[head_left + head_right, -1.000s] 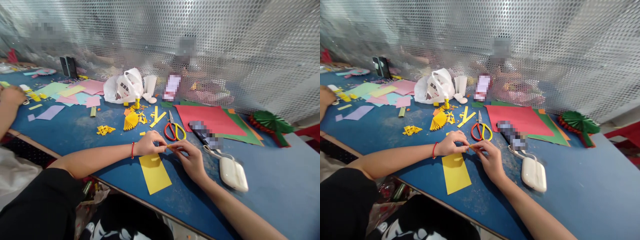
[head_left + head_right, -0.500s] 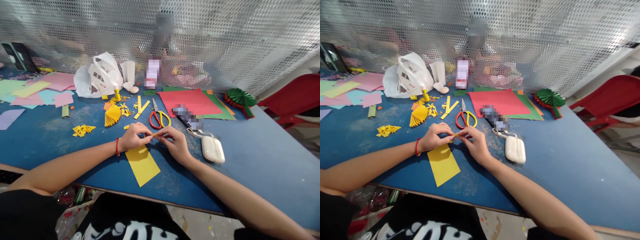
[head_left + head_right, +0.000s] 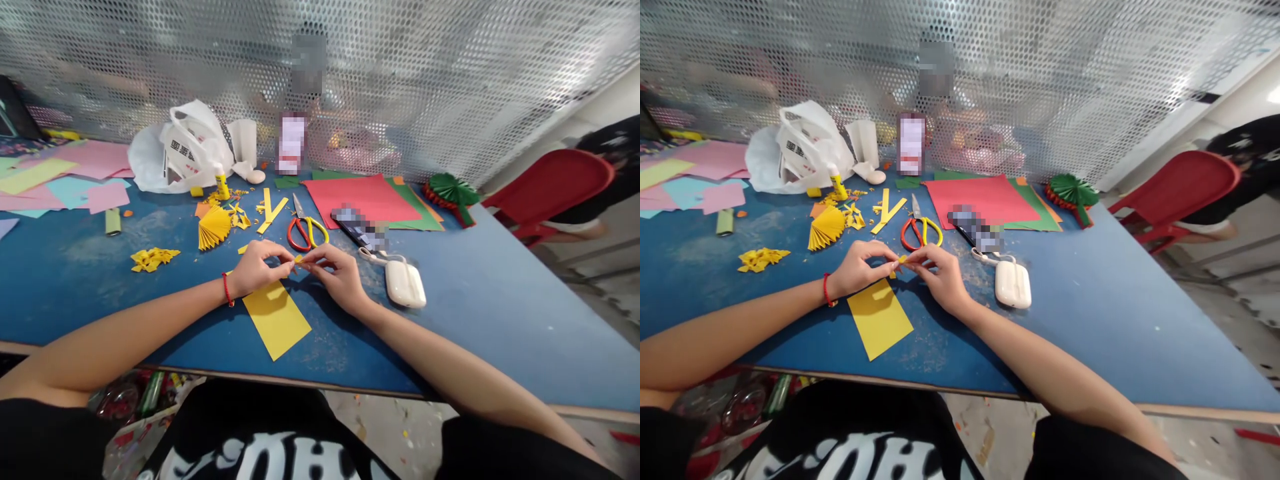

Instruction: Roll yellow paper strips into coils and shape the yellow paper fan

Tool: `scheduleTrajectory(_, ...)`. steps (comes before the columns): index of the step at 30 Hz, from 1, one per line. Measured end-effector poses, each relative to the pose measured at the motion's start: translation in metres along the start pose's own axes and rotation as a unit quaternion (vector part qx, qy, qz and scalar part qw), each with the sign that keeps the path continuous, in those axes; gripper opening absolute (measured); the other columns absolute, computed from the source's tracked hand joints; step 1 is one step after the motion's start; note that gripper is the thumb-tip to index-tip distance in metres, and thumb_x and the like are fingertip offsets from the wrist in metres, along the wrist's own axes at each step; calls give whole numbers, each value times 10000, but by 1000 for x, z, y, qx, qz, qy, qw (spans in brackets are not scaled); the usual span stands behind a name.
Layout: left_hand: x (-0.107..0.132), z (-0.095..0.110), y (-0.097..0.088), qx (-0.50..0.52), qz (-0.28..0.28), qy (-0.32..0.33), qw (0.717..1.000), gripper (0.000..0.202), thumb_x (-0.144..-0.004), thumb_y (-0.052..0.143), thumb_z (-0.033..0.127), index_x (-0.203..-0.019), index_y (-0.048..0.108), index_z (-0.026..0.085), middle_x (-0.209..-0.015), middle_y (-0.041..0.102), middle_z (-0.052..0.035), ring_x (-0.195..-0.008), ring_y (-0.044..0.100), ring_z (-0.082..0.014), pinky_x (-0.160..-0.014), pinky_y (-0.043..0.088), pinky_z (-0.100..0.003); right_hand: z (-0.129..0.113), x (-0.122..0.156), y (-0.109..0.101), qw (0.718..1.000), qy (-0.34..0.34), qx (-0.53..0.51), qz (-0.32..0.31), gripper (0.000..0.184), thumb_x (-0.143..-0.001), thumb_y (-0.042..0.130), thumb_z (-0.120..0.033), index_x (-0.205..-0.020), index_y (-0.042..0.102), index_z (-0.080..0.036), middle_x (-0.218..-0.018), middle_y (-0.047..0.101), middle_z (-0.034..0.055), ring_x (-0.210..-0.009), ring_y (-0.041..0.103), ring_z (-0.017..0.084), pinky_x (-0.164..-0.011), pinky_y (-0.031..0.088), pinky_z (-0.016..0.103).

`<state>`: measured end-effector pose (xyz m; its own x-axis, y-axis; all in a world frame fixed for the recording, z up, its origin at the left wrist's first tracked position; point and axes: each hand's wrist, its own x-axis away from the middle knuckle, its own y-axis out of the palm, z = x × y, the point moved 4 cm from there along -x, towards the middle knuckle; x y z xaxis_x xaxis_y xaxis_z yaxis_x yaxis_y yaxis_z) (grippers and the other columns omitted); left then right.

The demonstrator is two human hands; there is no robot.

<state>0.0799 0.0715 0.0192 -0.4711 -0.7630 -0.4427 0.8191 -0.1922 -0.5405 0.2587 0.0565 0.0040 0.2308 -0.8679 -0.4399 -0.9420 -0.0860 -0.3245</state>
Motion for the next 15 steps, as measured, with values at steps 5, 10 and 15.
scheduleTrajectory(5, 0, 3, 1, -41, -6, 50, 998, 145, -824, 621, 231, -747, 733, 181, -759, 757, -7, -700, 670, -152, -765, 475, -308, 0, -1, 1, 1000, -11, -1, -17, 46, -870, 689, -251, -861, 720, -219, -870, 727, 20, -815, 675, 153, -678, 542, 261)
scheduleTrajectory(10, 1, 3, 1, -60, -13, 73, 995, 146, -836, 620, 247, -758, 728, 188, -761, 754, -1, -706, 669, -154, -793, 467, -326, -2, 0, 1, 1000, -14, 0, -24, 26, -861, 694, -212, -852, 718, -219, -865, 724, 15, -810, 669, 149, -679, 543, 259)
scheduleTrajectory(15, 0, 1, 0, -30, -18, 55, 998, 166, -844, 624, 240, -735, 739, 189, -747, 756, -2, -687, 673, -149, -770, 473, -303, -3, 1, 1, 1000, -16, 7, -21, 39, -878, 692, -219, -879, 728, -234, -878, 706, 12, -822, 658, 141, -684, 546, 252)
